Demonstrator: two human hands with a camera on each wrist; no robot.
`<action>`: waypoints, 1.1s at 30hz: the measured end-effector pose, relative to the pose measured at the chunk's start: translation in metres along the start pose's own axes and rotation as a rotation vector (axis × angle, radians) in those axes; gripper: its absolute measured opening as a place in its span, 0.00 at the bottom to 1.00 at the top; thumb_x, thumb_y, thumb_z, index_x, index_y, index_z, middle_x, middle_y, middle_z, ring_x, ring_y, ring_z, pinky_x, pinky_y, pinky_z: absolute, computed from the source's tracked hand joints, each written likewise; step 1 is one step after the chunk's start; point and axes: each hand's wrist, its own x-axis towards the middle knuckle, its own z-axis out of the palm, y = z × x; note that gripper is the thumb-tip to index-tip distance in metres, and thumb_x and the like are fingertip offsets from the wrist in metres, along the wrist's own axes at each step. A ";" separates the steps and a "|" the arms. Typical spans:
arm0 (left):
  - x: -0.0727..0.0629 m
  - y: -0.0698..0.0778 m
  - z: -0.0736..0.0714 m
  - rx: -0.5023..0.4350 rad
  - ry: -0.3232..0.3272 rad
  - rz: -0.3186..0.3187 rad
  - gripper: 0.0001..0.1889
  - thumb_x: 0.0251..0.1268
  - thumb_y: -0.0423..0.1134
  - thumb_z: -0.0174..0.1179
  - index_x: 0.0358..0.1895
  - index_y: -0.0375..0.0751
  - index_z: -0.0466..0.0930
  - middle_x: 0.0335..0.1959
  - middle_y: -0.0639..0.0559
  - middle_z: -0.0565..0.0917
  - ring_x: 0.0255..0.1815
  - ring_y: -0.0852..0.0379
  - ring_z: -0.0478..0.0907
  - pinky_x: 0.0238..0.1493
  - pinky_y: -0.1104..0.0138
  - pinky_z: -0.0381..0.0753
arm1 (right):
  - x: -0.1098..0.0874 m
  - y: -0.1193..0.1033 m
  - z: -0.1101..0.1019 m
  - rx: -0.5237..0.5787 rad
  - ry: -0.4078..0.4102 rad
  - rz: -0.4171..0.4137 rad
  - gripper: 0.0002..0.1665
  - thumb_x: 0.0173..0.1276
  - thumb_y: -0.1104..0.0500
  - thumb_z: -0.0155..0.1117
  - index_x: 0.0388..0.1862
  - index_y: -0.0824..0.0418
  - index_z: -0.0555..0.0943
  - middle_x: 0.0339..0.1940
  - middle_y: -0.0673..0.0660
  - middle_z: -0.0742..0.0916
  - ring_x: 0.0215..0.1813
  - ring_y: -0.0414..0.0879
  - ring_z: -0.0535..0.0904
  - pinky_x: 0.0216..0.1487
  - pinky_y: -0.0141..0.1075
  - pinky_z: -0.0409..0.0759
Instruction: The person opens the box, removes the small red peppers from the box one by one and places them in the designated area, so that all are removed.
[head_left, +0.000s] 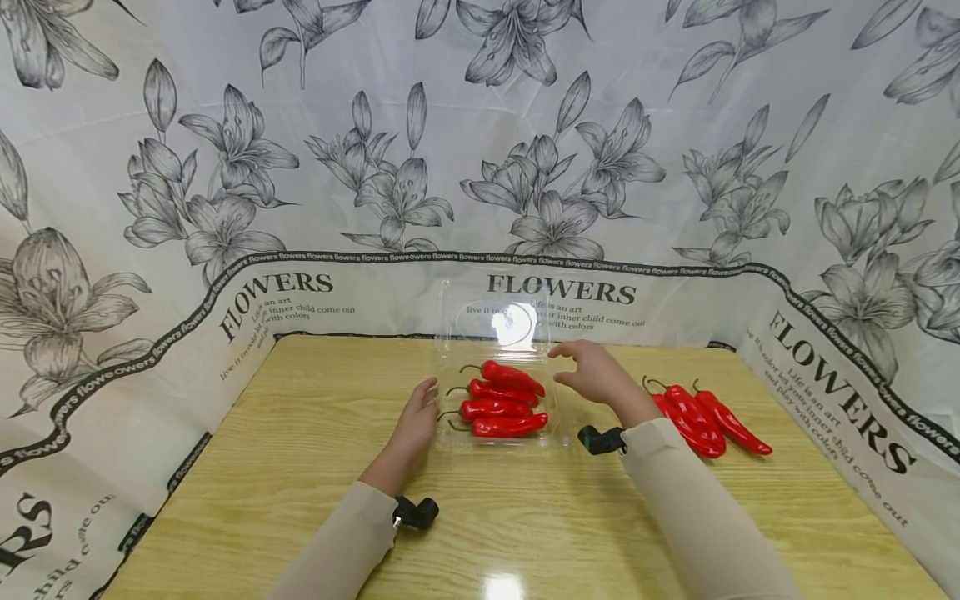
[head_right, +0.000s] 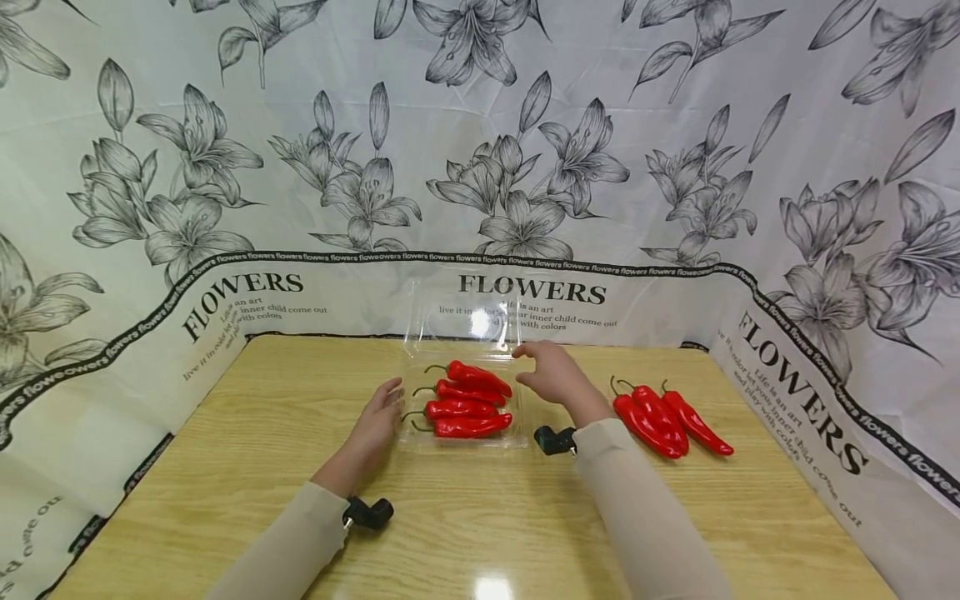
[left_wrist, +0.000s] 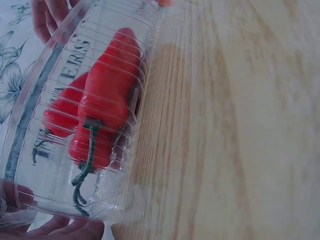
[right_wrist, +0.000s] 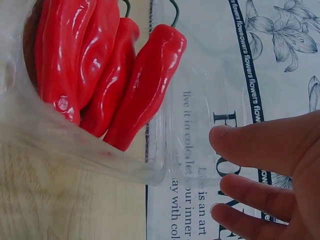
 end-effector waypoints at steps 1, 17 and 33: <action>0.000 0.000 0.000 -0.001 0.001 0.000 0.27 0.75 0.34 0.38 0.76 0.48 0.53 0.77 0.42 0.57 0.77 0.42 0.53 0.75 0.47 0.54 | 0.001 -0.001 0.001 0.000 0.000 0.000 0.21 0.65 0.58 0.64 0.57 0.59 0.79 0.60 0.65 0.81 0.62 0.63 0.74 0.62 0.58 0.73; -0.002 0.000 0.001 0.001 -0.003 0.008 0.27 0.76 0.34 0.37 0.76 0.48 0.52 0.77 0.41 0.57 0.78 0.41 0.51 0.76 0.47 0.53 | 0.013 -0.017 0.012 0.020 -0.034 -0.007 0.21 0.63 0.59 0.65 0.56 0.59 0.80 0.59 0.64 0.81 0.62 0.62 0.75 0.64 0.57 0.72; -0.002 0.001 0.002 -0.017 0.001 0.007 0.27 0.76 0.33 0.36 0.76 0.47 0.52 0.77 0.41 0.56 0.78 0.41 0.51 0.76 0.47 0.52 | 0.027 -0.025 0.023 0.052 -0.087 0.015 0.21 0.63 0.60 0.66 0.55 0.57 0.80 0.56 0.62 0.83 0.57 0.58 0.77 0.59 0.53 0.77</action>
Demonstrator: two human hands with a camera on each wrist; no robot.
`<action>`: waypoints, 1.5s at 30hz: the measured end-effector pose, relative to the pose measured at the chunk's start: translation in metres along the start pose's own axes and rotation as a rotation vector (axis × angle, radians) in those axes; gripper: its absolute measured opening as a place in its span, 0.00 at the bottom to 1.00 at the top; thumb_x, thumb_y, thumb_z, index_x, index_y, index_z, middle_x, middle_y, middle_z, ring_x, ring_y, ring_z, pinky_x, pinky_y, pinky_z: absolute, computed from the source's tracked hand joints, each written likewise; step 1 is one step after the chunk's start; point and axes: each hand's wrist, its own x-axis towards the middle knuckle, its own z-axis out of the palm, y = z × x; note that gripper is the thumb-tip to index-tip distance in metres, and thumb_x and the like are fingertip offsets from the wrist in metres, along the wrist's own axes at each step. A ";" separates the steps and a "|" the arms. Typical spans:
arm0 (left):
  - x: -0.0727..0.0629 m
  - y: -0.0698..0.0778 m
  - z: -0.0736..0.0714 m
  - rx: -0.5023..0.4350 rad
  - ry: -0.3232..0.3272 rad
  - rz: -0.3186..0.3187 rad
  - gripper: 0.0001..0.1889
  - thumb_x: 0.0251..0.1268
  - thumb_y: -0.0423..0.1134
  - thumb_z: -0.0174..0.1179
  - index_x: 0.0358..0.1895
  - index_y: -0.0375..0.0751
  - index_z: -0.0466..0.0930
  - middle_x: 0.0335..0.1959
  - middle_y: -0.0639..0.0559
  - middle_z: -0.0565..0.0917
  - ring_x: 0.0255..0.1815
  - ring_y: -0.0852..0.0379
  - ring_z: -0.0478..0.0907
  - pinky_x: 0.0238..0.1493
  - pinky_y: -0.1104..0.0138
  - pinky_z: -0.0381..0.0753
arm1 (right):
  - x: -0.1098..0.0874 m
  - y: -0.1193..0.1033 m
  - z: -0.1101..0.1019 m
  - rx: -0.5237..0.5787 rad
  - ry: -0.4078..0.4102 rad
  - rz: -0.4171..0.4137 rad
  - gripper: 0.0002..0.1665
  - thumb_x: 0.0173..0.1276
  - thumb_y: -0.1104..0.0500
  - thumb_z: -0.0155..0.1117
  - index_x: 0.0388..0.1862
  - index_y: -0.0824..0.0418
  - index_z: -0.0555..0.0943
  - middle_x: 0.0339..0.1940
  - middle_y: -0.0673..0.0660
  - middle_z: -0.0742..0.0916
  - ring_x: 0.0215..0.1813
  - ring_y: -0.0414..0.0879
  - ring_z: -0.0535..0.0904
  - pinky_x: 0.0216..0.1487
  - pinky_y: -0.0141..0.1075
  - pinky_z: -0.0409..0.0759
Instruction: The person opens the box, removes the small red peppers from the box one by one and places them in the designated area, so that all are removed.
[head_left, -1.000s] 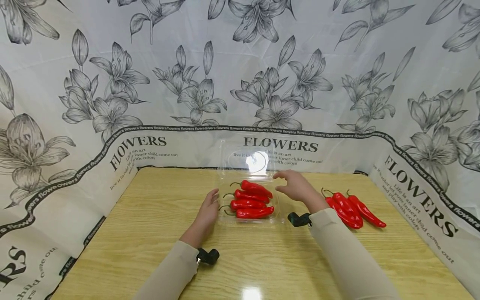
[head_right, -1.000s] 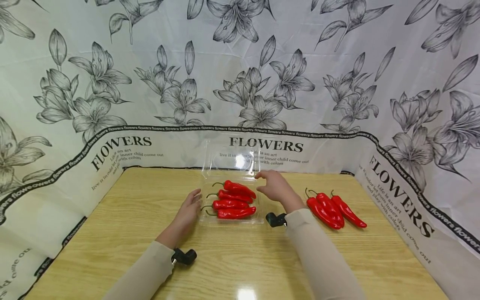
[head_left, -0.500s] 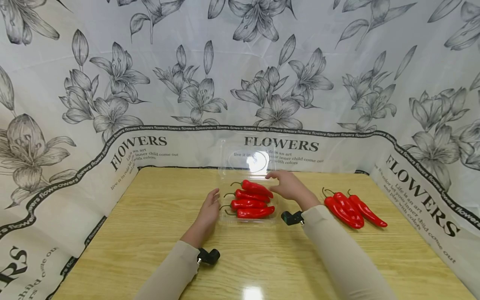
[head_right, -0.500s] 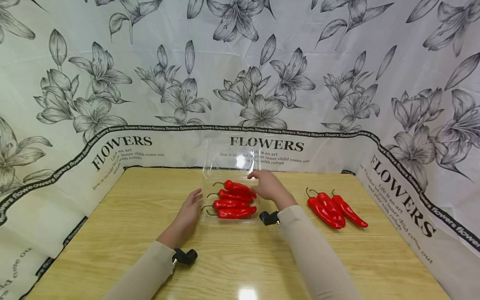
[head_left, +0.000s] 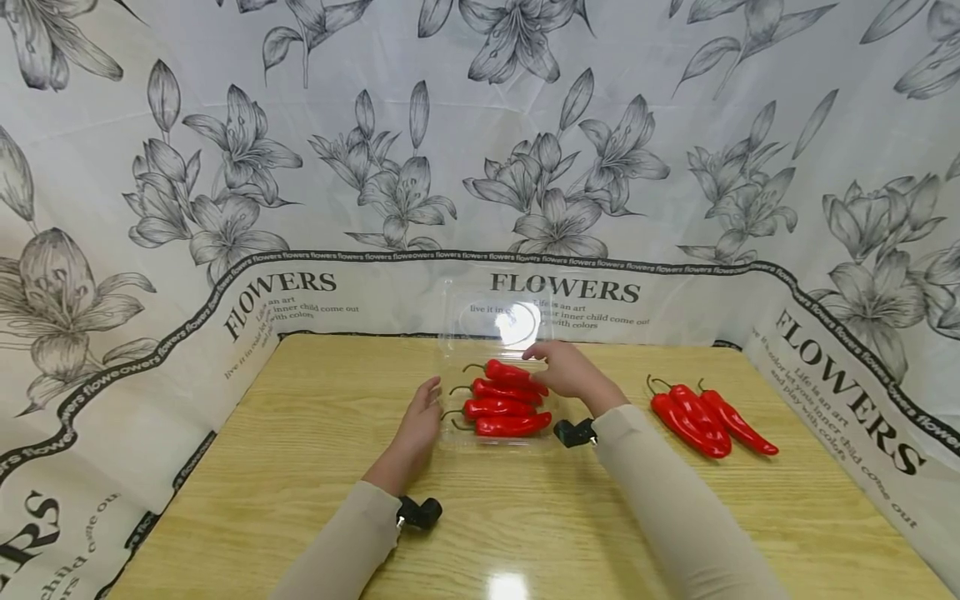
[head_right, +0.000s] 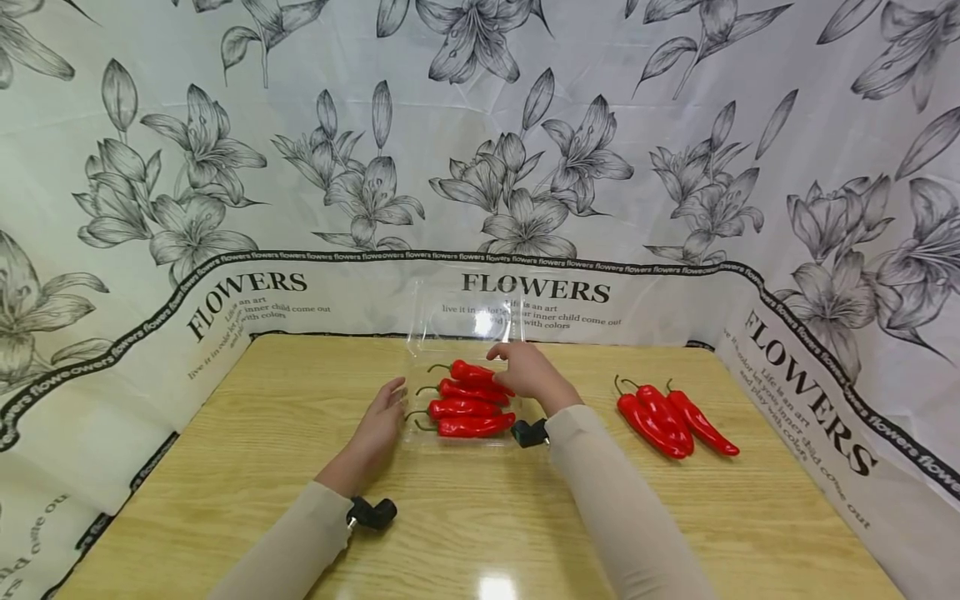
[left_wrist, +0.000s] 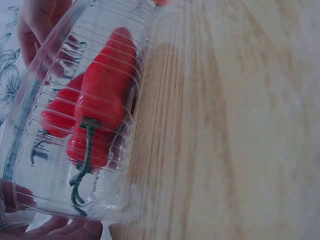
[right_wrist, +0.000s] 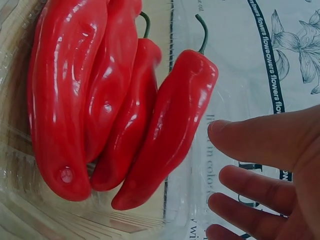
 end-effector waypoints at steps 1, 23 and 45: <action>0.000 0.000 0.000 0.000 -0.003 0.002 0.27 0.76 0.33 0.36 0.76 0.46 0.52 0.77 0.40 0.56 0.78 0.41 0.51 0.76 0.47 0.53 | 0.001 0.000 0.001 0.009 -0.005 0.010 0.20 0.63 0.60 0.66 0.55 0.57 0.81 0.56 0.62 0.82 0.55 0.57 0.78 0.58 0.52 0.78; -0.002 0.004 0.000 0.014 0.004 0.012 0.27 0.76 0.34 0.37 0.76 0.48 0.53 0.77 0.41 0.57 0.77 0.41 0.53 0.76 0.48 0.54 | 0.018 -0.009 0.021 0.012 -0.032 0.013 0.22 0.63 0.61 0.66 0.57 0.57 0.80 0.58 0.62 0.82 0.58 0.57 0.77 0.61 0.51 0.76; -0.002 -0.001 -0.001 0.009 -0.004 -0.007 0.27 0.76 0.36 0.37 0.76 0.50 0.52 0.77 0.43 0.56 0.78 0.42 0.51 0.76 0.47 0.53 | 0.030 -0.008 0.035 0.054 -0.023 0.104 0.25 0.57 0.67 0.68 0.55 0.58 0.80 0.53 0.61 0.83 0.50 0.54 0.78 0.53 0.46 0.81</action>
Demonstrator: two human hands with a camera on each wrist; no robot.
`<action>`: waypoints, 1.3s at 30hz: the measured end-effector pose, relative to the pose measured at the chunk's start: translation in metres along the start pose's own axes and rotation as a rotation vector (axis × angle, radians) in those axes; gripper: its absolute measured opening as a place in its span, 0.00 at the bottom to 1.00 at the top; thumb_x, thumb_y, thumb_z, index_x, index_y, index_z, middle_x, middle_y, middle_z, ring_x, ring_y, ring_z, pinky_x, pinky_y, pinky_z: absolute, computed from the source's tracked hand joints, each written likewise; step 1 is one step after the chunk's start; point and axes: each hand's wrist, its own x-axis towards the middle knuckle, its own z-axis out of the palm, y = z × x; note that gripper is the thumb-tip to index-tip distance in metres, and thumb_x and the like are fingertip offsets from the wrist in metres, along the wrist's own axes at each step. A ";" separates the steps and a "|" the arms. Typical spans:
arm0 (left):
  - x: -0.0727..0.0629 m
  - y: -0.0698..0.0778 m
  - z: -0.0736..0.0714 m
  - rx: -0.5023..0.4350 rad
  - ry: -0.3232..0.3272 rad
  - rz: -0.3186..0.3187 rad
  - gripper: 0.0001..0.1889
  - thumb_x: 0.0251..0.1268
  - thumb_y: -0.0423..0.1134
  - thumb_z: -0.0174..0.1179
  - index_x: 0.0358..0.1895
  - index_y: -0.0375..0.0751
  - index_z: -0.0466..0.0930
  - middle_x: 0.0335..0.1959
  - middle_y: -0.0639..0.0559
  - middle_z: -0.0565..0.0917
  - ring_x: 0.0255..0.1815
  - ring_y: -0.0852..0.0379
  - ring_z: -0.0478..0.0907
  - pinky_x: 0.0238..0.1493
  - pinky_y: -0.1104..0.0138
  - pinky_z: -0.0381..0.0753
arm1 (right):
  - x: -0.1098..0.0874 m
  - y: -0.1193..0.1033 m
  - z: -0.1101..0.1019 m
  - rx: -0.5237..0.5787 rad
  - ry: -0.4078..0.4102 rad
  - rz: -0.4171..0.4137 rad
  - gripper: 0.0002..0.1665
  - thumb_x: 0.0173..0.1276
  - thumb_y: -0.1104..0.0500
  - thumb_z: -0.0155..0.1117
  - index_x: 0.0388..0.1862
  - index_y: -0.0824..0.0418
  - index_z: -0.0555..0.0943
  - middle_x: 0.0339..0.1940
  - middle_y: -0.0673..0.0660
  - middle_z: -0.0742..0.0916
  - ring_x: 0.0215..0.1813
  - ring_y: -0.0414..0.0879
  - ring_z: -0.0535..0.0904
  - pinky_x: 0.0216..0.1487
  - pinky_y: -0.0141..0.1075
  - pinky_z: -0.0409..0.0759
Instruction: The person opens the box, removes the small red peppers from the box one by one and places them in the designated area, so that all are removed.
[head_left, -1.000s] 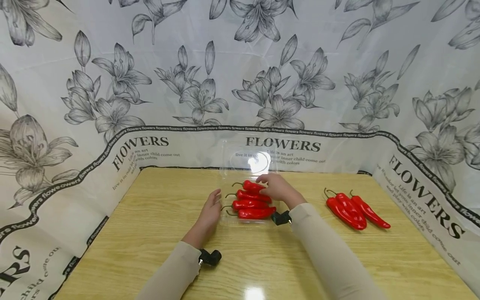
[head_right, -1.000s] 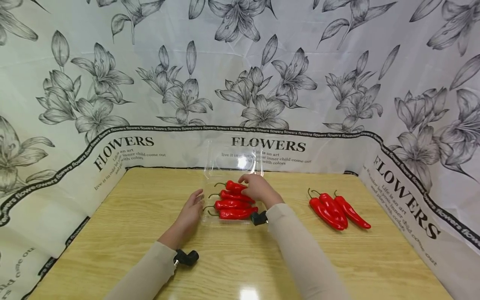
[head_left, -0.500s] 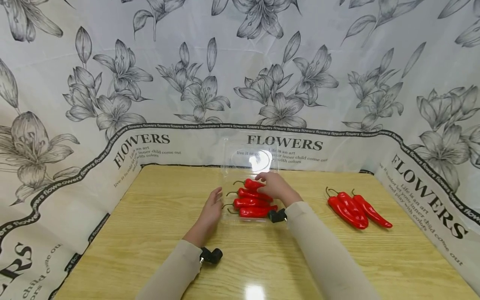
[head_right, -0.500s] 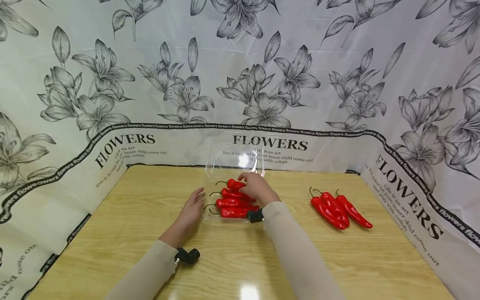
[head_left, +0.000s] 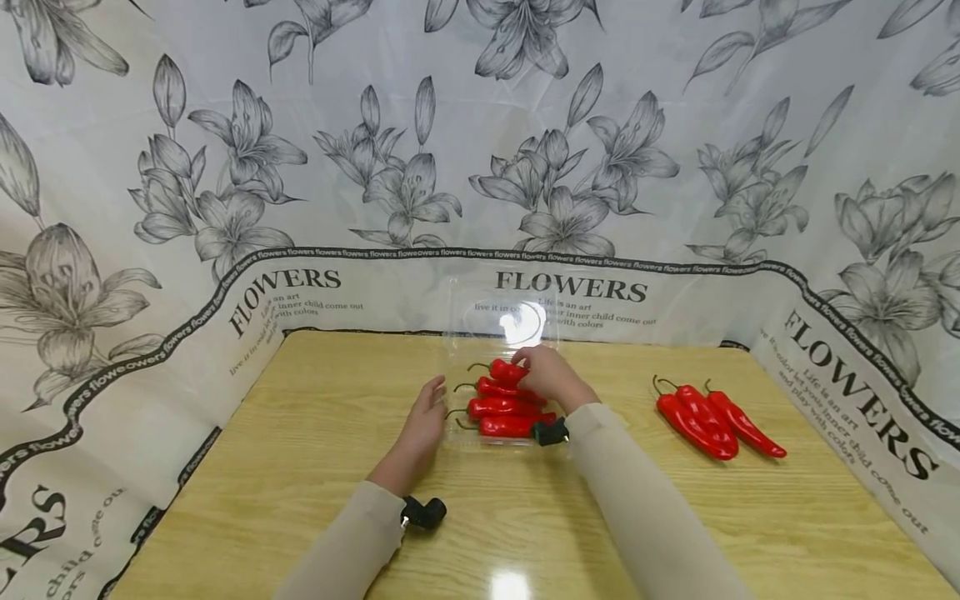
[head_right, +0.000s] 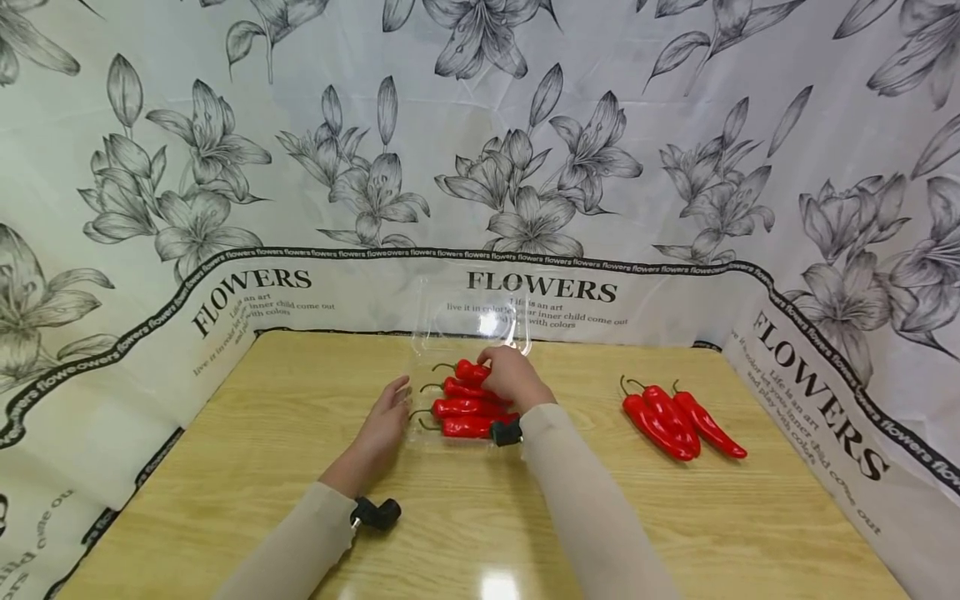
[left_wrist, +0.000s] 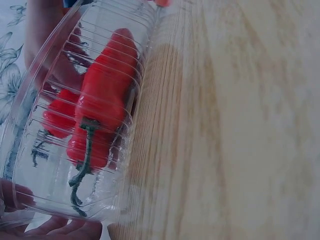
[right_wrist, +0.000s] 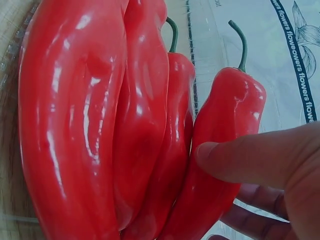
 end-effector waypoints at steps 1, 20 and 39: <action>0.000 0.000 0.000 0.000 0.001 0.003 0.27 0.76 0.36 0.37 0.76 0.50 0.52 0.77 0.43 0.56 0.78 0.41 0.52 0.76 0.46 0.53 | 0.000 0.000 0.000 -0.001 0.001 0.003 0.25 0.57 0.67 0.68 0.55 0.58 0.80 0.52 0.61 0.83 0.50 0.54 0.78 0.53 0.46 0.81; 0.002 -0.001 -0.002 0.017 0.006 0.020 0.27 0.76 0.35 0.37 0.76 0.48 0.52 0.77 0.42 0.57 0.77 0.41 0.53 0.75 0.45 0.54 | -0.002 0.004 -0.001 -0.038 -0.001 -0.042 0.21 0.59 0.65 0.67 0.53 0.56 0.81 0.50 0.59 0.84 0.49 0.52 0.79 0.53 0.46 0.79; 0.005 0.001 -0.002 0.010 -0.003 0.049 0.27 0.74 0.32 0.36 0.76 0.45 0.52 0.77 0.40 0.57 0.78 0.41 0.52 0.75 0.48 0.55 | -0.013 -0.006 -0.016 -0.051 0.057 -0.139 0.21 0.62 0.61 0.65 0.55 0.55 0.80 0.50 0.57 0.86 0.52 0.53 0.80 0.56 0.49 0.79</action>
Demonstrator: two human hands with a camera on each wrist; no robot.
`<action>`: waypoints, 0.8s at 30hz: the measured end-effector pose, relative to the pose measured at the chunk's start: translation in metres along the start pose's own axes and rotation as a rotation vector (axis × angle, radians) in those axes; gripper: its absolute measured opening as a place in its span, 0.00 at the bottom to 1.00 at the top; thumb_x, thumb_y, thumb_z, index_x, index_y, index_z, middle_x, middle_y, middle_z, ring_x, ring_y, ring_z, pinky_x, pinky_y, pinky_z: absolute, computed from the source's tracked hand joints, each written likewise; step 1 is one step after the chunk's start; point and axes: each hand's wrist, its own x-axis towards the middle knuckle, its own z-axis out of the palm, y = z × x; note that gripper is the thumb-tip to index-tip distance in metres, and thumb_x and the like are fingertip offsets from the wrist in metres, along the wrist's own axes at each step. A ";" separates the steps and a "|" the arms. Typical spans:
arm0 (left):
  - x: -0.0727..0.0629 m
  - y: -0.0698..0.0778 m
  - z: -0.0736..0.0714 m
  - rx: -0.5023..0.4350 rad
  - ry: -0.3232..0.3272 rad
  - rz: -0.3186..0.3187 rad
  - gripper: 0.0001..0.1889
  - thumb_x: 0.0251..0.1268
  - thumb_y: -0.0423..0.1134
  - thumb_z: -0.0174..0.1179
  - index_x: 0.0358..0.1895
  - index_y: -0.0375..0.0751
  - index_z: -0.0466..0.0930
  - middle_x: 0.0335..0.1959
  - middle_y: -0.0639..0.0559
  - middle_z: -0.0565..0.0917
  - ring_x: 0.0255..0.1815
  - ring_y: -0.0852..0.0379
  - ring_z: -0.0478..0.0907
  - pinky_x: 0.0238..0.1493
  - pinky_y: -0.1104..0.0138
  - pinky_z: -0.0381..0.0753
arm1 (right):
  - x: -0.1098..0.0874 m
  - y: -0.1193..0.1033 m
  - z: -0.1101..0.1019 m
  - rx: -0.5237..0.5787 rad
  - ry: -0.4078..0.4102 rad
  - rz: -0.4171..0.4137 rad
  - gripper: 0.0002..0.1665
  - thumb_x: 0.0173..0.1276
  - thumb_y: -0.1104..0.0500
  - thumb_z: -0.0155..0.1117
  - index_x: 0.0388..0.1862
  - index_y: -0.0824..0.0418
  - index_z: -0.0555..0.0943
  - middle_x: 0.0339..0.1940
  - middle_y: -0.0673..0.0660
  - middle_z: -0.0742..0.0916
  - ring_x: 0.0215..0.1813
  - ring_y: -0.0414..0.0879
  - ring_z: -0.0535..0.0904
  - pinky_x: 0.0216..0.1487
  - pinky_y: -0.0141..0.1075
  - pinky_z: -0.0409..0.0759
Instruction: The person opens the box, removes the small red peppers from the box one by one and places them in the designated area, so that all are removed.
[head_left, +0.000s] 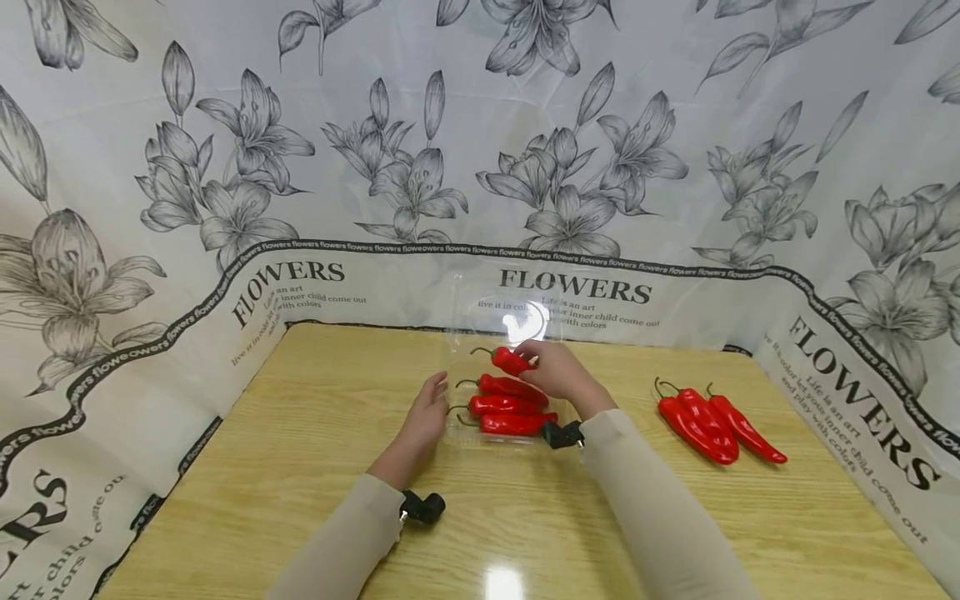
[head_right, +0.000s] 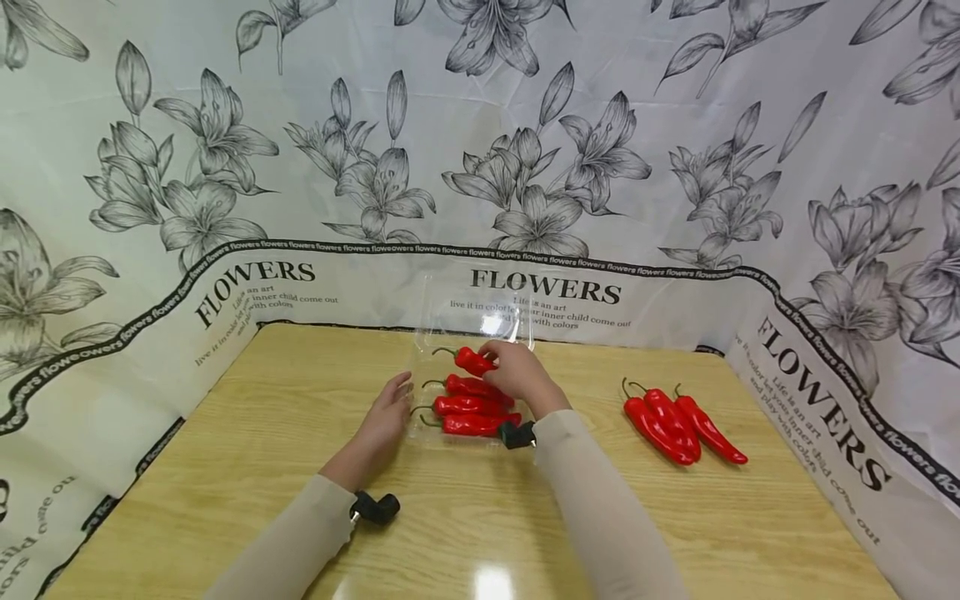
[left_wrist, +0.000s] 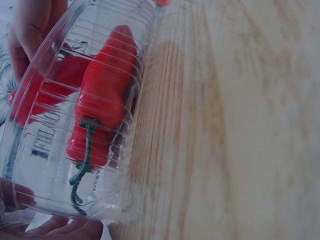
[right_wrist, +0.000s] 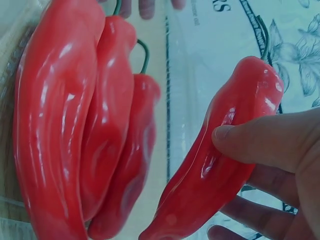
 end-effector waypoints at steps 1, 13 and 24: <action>0.000 0.000 0.000 0.004 -0.002 -0.002 0.27 0.75 0.32 0.36 0.76 0.46 0.52 0.77 0.40 0.57 0.78 0.41 0.52 0.75 0.47 0.55 | -0.001 -0.001 -0.001 0.005 0.002 0.001 0.21 0.62 0.61 0.65 0.56 0.55 0.80 0.50 0.57 0.86 0.51 0.53 0.81 0.55 0.48 0.80; -0.003 0.001 0.001 0.014 0.001 -0.034 0.27 0.76 0.34 0.37 0.76 0.50 0.52 0.77 0.44 0.57 0.78 0.42 0.52 0.76 0.47 0.54 | -0.019 -0.007 -0.013 0.060 0.010 0.006 0.21 0.64 0.58 0.64 0.58 0.55 0.79 0.51 0.57 0.85 0.51 0.53 0.81 0.47 0.43 0.83; -0.003 0.001 0.001 0.021 0.008 -0.043 0.26 0.77 0.37 0.38 0.76 0.52 0.53 0.77 0.45 0.57 0.78 0.43 0.52 0.76 0.47 0.53 | -0.032 0.000 -0.023 0.102 0.062 -0.012 0.21 0.65 0.55 0.64 0.57 0.56 0.79 0.52 0.56 0.85 0.53 0.53 0.81 0.42 0.40 0.84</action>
